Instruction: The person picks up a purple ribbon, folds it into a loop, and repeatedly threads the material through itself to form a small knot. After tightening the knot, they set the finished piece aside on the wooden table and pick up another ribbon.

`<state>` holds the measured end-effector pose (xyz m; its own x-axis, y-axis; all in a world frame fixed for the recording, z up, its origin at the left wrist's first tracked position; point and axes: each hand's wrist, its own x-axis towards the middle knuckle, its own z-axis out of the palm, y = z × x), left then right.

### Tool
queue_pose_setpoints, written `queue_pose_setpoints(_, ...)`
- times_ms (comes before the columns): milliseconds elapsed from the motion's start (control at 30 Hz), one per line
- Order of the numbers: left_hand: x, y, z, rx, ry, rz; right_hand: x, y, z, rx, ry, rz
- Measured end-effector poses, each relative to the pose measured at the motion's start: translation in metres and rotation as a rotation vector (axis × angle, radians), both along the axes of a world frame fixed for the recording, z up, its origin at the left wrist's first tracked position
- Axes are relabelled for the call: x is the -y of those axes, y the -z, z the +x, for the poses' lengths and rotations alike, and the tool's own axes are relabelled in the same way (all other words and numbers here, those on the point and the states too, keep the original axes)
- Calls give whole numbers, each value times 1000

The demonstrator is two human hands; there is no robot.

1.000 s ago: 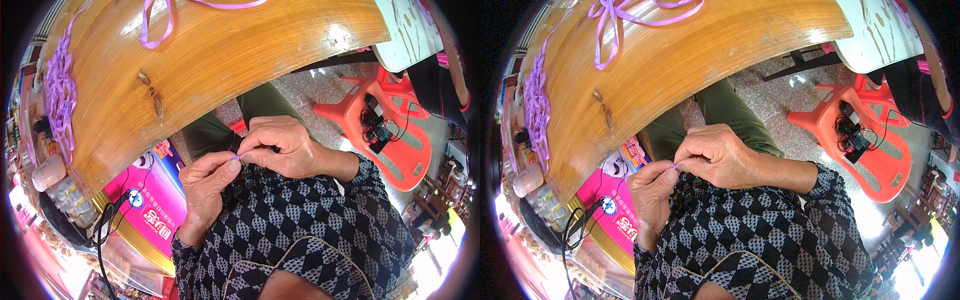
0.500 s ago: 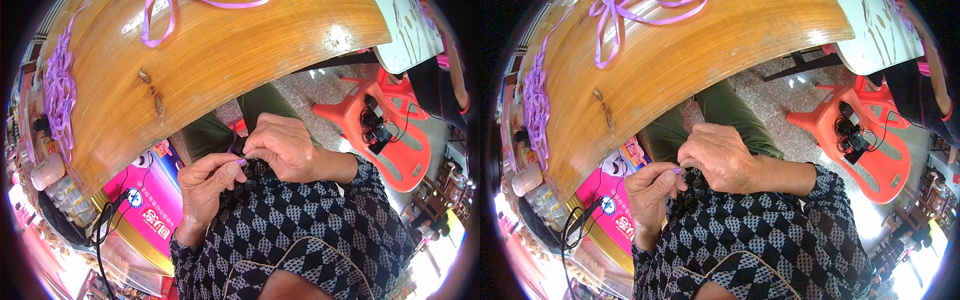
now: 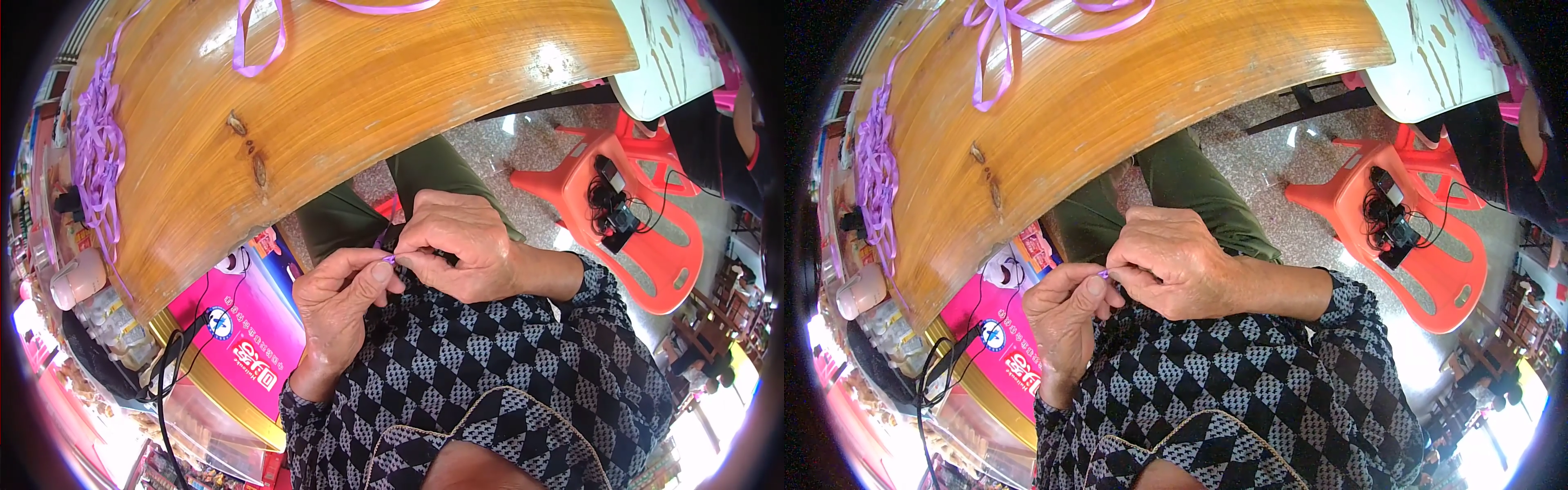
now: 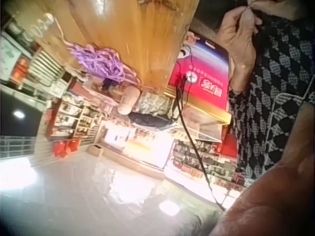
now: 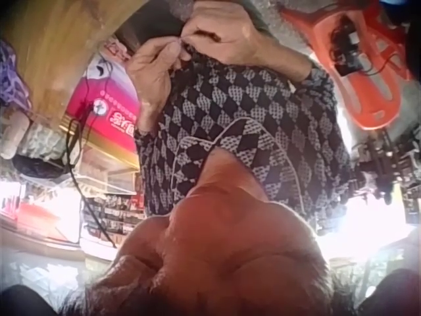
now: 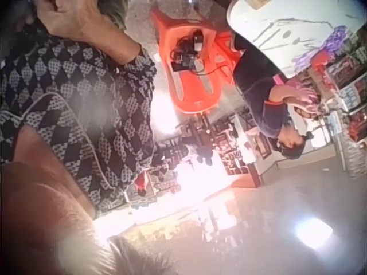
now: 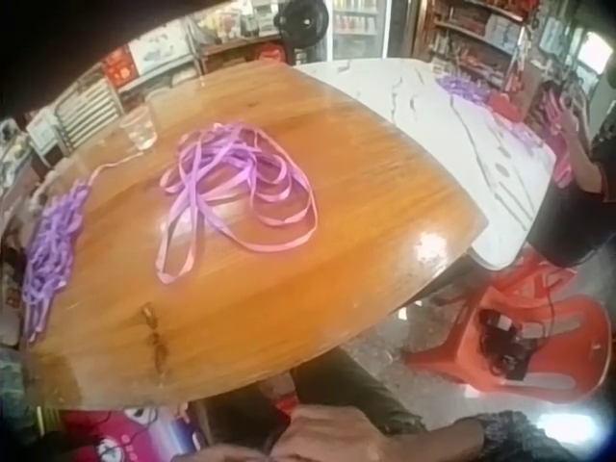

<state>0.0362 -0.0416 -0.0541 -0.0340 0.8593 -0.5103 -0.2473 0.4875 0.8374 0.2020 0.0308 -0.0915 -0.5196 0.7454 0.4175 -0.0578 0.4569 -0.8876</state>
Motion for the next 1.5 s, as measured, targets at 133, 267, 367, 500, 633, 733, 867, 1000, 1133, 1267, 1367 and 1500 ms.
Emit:
queue_pose_setpoints(133, 1, -3, 0, -61, 32, -43, 0, -1, 4, 16, -59, -198)
queue_pose_setpoints(267, -3, -4, 3, -4, -17, -41, 0, -3, 5, 24, -84, -360)
queue_pose_setpoints(367, -3, -5, 2, -37, -8, -103, -1, -2, 6, 0, -86, -341)
queue_pose_setpoints(500, -4, -3, 5, 115, -59, -62, 0, -6, 8, 5, -102, -513)
queue_pose_setpoints(633, -2, -1, 6, 136, -99, -62, -2, -5, 7, 21, -97, -447)
queue_pose_setpoints(733, -2, -5, 0, 82, -43, -129, -4, -6, 8, 39, -109, -420)
queue_pose_setpoints(867, -2, -3, 4, 99, -62, -83, -2, -6, 8, 8, -117, -501)
queue_pose_setpoints(1000, -2, -1, 3, 104, -55, -116, -2, -2, 9, 13, -135, -526)
queue_pose_setpoints(1133, -5, 3, 1, 172, -147, -186, -7, -5, 9, 45, -155, -522)
queue_pose_setpoints(1267, -4, 8, 3, 163, -100, -125, -7, 0, 3, 27, -161, -310)
queue_pose_setpoints(1367, -5, 6, 0, 190, -55, -77, -9, 5, -1, -22, -153, -168)
queue_pose_setpoints(1500, -5, -4, -4, 27, 73, -118, -7, 6, 2, -18, -169, -181)
